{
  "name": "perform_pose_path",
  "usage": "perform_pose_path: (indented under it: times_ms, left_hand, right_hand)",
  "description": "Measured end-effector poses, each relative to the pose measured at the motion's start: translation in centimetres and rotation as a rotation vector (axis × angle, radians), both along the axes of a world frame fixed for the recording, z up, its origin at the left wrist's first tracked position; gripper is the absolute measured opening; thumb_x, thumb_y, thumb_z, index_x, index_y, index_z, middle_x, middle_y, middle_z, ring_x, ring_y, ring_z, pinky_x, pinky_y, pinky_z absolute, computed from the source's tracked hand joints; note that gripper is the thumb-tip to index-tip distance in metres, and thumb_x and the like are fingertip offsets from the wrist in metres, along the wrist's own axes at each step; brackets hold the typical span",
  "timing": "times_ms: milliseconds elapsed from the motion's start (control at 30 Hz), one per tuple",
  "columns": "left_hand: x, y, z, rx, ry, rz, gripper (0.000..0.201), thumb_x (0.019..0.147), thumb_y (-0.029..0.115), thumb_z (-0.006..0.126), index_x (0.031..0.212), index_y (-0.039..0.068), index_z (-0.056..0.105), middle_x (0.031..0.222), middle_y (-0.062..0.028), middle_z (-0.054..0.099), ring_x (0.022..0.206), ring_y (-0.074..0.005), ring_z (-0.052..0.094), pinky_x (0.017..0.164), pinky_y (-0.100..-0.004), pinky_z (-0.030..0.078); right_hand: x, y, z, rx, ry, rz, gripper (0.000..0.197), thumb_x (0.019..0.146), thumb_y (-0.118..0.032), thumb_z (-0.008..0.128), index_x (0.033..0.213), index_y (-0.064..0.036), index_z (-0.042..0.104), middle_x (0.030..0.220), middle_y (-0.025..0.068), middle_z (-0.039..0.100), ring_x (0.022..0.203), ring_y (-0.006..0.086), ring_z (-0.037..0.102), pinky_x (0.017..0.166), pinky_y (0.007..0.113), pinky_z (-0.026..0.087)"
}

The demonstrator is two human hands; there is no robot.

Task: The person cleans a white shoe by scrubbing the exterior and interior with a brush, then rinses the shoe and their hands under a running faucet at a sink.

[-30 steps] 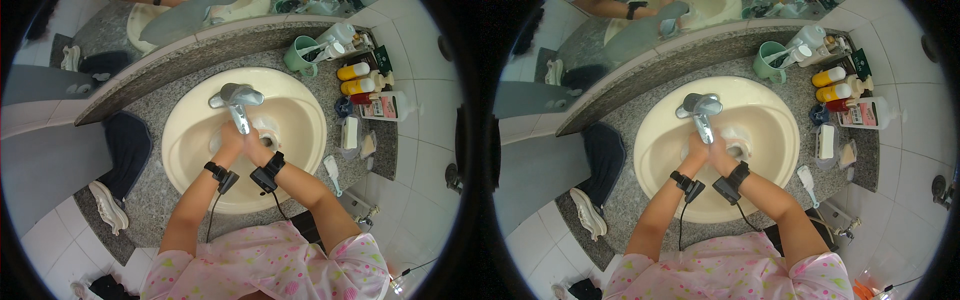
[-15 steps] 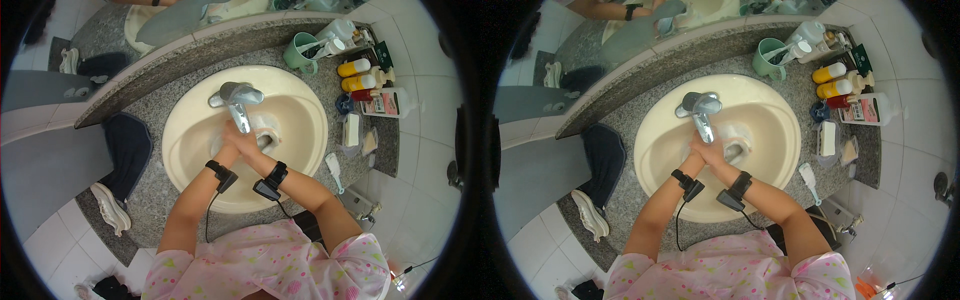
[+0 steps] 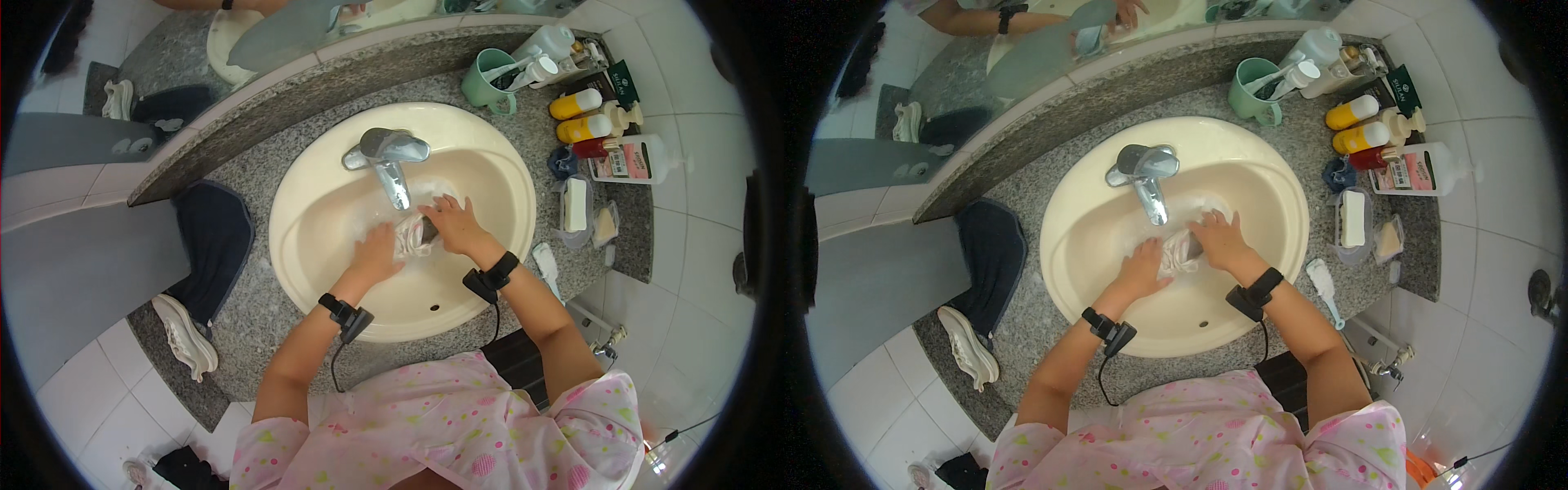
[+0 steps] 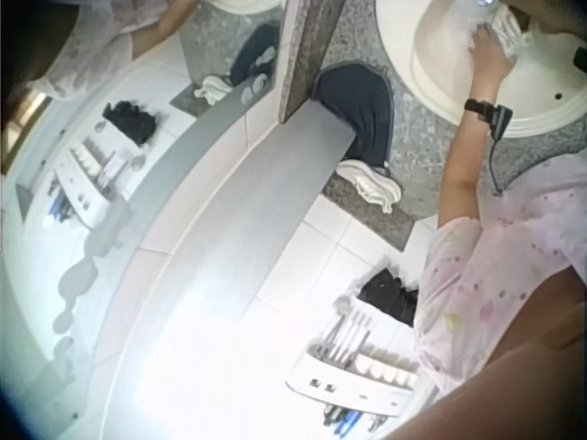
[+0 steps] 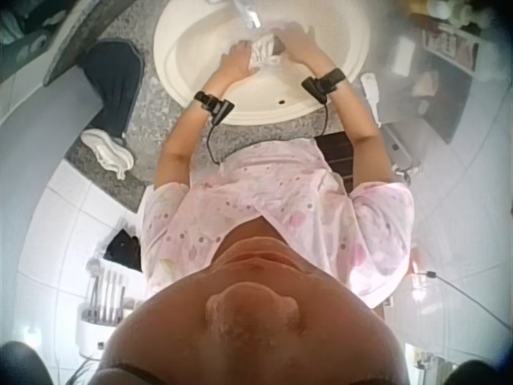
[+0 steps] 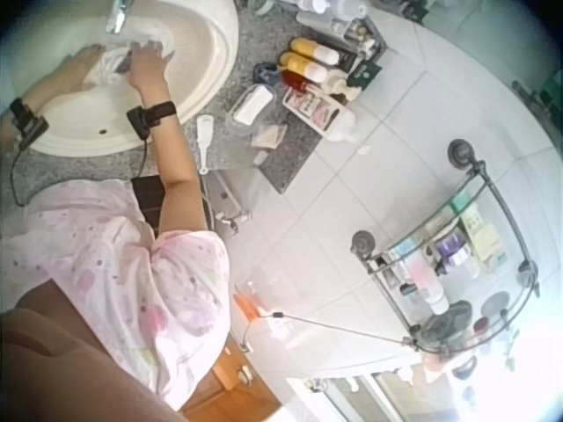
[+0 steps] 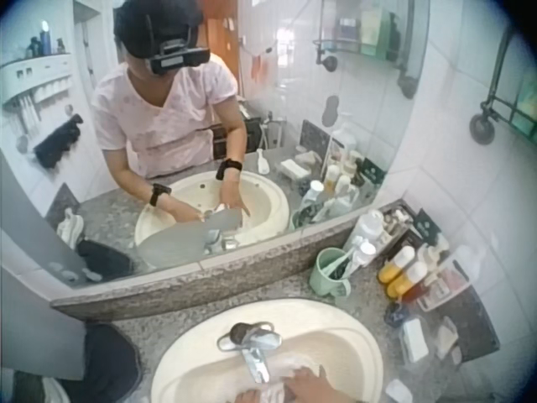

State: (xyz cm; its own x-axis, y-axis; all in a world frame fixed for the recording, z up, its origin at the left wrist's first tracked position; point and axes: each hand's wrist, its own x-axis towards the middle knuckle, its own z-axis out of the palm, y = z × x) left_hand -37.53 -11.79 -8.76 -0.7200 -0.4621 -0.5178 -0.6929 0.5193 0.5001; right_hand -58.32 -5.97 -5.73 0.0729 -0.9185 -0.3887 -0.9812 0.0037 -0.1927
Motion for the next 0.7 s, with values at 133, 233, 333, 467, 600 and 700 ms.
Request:
perform_pose_path:
  times_ms: [133,233,333,467,600,700]
  left_hand:
    - [0.2,2.1,-0.9,-0.078,-0.104,-0.055,0.108,0.065,0.043,0.080,0.143,-0.002,0.020,0.138,-0.0192,0.034,0.128,-0.0356,0.035,0.093,-0.0608,0.041]
    - [-0.1,1.6,-0.8,-0.004,-0.197,-0.017,0.115,0.062,0.042,0.082,0.146,0.001,0.015,0.141,-0.0179,0.033,0.132,-0.0366,0.032,0.096,-0.0639,0.036]
    - [0.1,0.4,-0.8,-0.098,-0.147,0.041,0.117,0.058,0.042,0.084,0.145,0.000,0.017,0.134,-0.0181,0.037,0.127,-0.0342,0.037,0.096,-0.0625,0.037]
    - [0.3,-0.8,-0.3,-0.152,-0.152,0.060,0.121,0.055,0.042,0.085,0.146,0.003,0.017,0.132,-0.0162,0.041,0.128,-0.0320,0.037,0.098,-0.0628,0.034]
    - [1.1,-0.8,-1.5,-0.654,-0.090,-0.127,0.098,0.066,0.041,0.078,0.144,0.008,0.029,0.122,-0.0154,0.051,0.121,-0.0335,0.046,0.097,-0.0632,0.033]
    - [1.1,-1.4,-2.4,-0.658,-0.139,-0.188,0.085,0.069,0.040,0.076,0.139,0.007,0.039,0.110,-0.0119,0.059,0.109,-0.0281,0.056,0.089,-0.0554,0.040]
  right_hand:
    - [-1.3,-0.8,-2.3,0.192,-0.144,-0.107,0.064,0.065,-0.014,0.076,0.124,-0.0100,0.052,0.126,0.0171,0.052,0.111,0.0345,0.054,0.087,0.042,0.049]
    - [-2.9,-2.1,-2.1,0.229,-0.302,-0.086,0.070,0.056,-0.022,0.083,0.119,-0.0076,0.056,0.115,0.0183,0.061,0.103,0.0334,0.060,0.084,0.041,0.049]
    - [-4.4,-2.0,-4.1,0.092,-0.475,-0.154,0.063,0.056,-0.035,0.086,0.107,-0.0059,0.062,0.092,0.0157,0.066,0.086,0.0334,0.063,0.077,0.038,0.050]
    - [-4.9,-2.2,-5.6,0.203,-0.486,-0.304,0.065,0.060,-0.050,0.082,0.100,-0.0022,0.064,0.089,0.0165,0.066,0.082,0.0313,0.064,0.075,0.037,0.050]
    - [-4.8,-2.2,-7.0,0.261,-0.469,-0.493,0.065,0.068,-0.052,0.076,0.106,-0.0005,0.061,0.088,0.0174,0.066,0.080,0.0319,0.064,0.074,0.037,0.050]
    - [-3.7,-2.2,-5.7,0.280,-0.422,-0.596,0.071,0.072,-0.053,0.071,0.116,0.0017,0.057,0.104,0.0226,0.064,0.098,0.0344,0.062,0.085,0.039,0.049]
